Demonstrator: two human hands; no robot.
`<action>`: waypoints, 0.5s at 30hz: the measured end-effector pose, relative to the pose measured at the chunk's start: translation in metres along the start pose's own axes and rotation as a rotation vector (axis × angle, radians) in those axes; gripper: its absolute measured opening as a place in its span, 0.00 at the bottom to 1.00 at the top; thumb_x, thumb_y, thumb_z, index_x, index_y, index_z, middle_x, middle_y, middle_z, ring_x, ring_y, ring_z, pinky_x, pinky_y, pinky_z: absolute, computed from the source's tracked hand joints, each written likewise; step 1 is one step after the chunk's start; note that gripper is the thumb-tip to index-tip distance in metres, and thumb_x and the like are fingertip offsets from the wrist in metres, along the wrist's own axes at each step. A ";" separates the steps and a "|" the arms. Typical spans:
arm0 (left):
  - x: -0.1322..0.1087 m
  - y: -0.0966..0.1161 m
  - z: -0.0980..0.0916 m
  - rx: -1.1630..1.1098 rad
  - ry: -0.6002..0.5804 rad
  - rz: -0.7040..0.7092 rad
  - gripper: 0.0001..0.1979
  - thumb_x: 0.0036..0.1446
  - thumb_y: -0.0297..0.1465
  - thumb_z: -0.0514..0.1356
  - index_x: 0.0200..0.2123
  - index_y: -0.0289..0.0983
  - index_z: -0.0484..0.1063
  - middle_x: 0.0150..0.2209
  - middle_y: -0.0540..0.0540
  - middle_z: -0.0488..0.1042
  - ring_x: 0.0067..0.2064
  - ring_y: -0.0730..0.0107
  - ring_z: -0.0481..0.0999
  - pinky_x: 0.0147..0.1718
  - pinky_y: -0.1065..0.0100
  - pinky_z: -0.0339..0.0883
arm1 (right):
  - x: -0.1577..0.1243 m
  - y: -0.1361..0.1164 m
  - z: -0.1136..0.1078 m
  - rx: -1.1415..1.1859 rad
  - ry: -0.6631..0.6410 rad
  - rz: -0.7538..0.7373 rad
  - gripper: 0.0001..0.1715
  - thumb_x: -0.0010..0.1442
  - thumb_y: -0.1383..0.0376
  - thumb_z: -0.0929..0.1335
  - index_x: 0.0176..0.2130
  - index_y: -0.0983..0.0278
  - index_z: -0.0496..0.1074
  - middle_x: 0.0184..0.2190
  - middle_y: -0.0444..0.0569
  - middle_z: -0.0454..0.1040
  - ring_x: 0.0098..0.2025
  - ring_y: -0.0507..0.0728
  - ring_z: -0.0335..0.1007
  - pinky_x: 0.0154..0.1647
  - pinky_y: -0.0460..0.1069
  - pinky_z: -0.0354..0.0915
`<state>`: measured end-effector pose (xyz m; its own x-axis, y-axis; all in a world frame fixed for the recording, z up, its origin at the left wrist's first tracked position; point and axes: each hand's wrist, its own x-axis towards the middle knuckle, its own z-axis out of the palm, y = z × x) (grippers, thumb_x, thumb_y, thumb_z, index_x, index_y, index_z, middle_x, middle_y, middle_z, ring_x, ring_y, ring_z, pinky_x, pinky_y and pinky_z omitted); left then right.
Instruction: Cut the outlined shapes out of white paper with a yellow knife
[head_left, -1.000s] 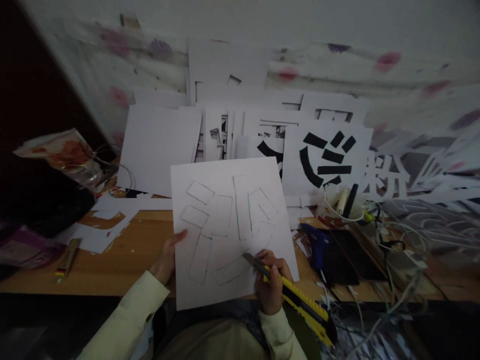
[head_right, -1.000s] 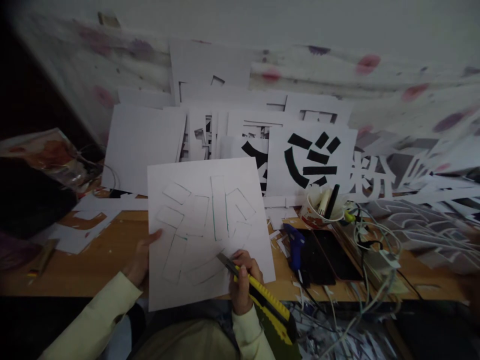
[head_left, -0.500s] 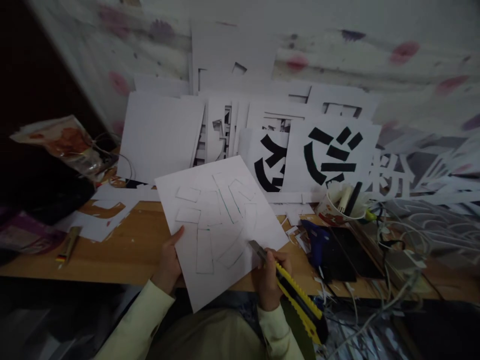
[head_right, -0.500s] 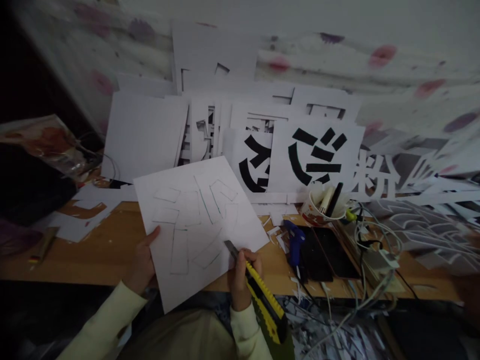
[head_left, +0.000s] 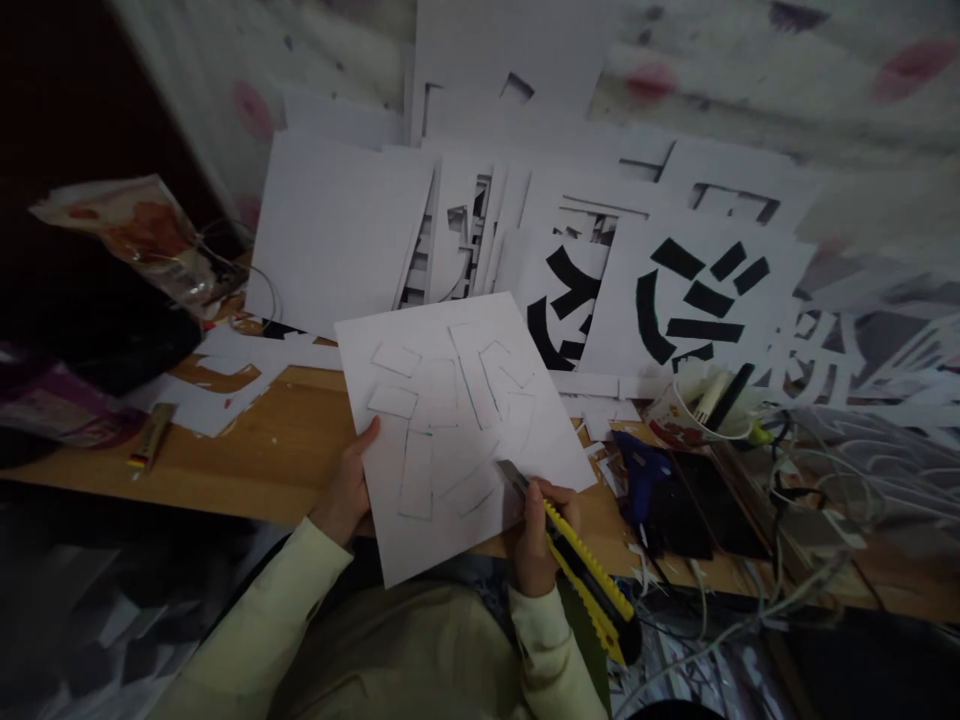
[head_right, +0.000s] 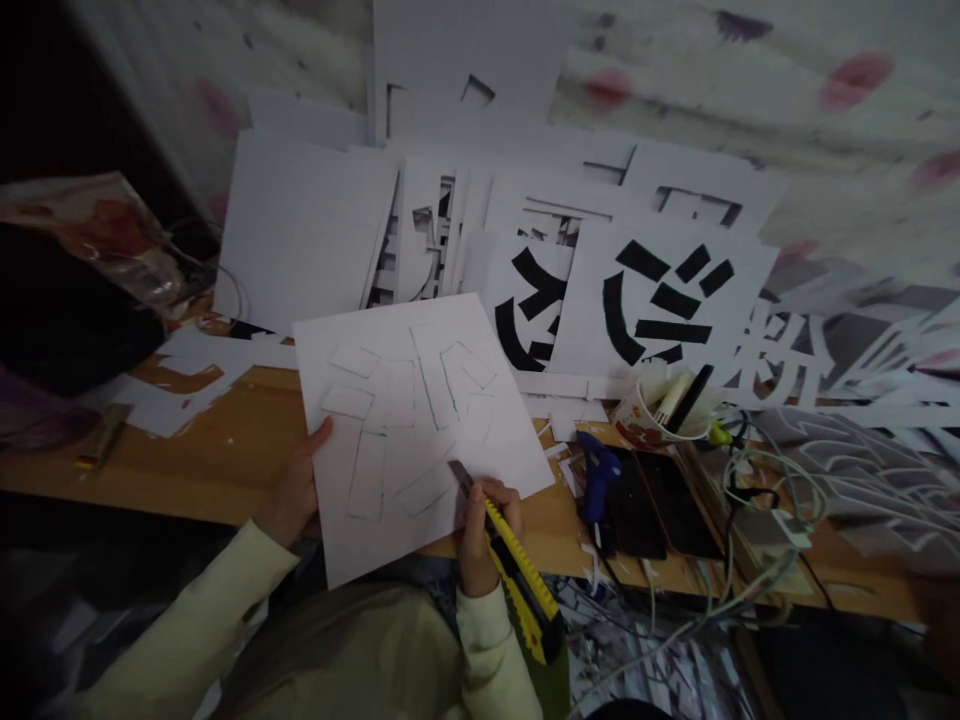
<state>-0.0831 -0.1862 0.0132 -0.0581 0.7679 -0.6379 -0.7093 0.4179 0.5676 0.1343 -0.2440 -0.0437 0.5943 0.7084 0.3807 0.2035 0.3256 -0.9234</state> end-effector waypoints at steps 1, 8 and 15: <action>-0.001 0.001 0.001 0.003 -0.004 0.012 0.21 0.68 0.35 0.59 0.57 0.27 0.76 0.43 0.32 0.84 0.46 0.45 0.85 0.48 0.51 0.81 | 0.000 0.000 0.001 0.008 -0.001 0.008 0.24 0.63 0.46 0.74 0.34 0.63 0.72 0.30 0.44 0.75 0.27 0.51 0.66 0.29 0.47 0.62; 0.005 0.006 0.001 -0.009 -0.103 0.040 0.23 0.71 0.39 0.56 0.57 0.28 0.76 0.46 0.33 0.84 0.50 0.48 0.84 0.51 0.54 0.80 | -0.004 0.012 0.006 0.081 0.016 0.022 0.24 0.65 0.44 0.70 0.34 0.61 0.67 0.33 0.45 0.75 0.33 0.54 0.72 0.32 0.49 0.67; 0.002 -0.004 -0.003 0.277 -0.250 0.236 0.23 0.54 0.43 0.74 0.48 0.36 0.81 0.51 0.37 0.83 0.59 0.48 0.79 0.53 0.61 0.76 | -0.003 0.012 0.013 -0.061 0.114 -0.048 0.22 0.62 0.47 0.73 0.40 0.62 0.72 0.40 0.52 0.77 0.48 0.64 0.76 0.49 0.59 0.70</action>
<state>-0.0830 -0.1876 0.0078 0.0004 0.9376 -0.3476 -0.4798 0.3051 0.8226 0.1254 -0.2341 -0.0556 0.6662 0.6163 0.4200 0.2787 0.3166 -0.9067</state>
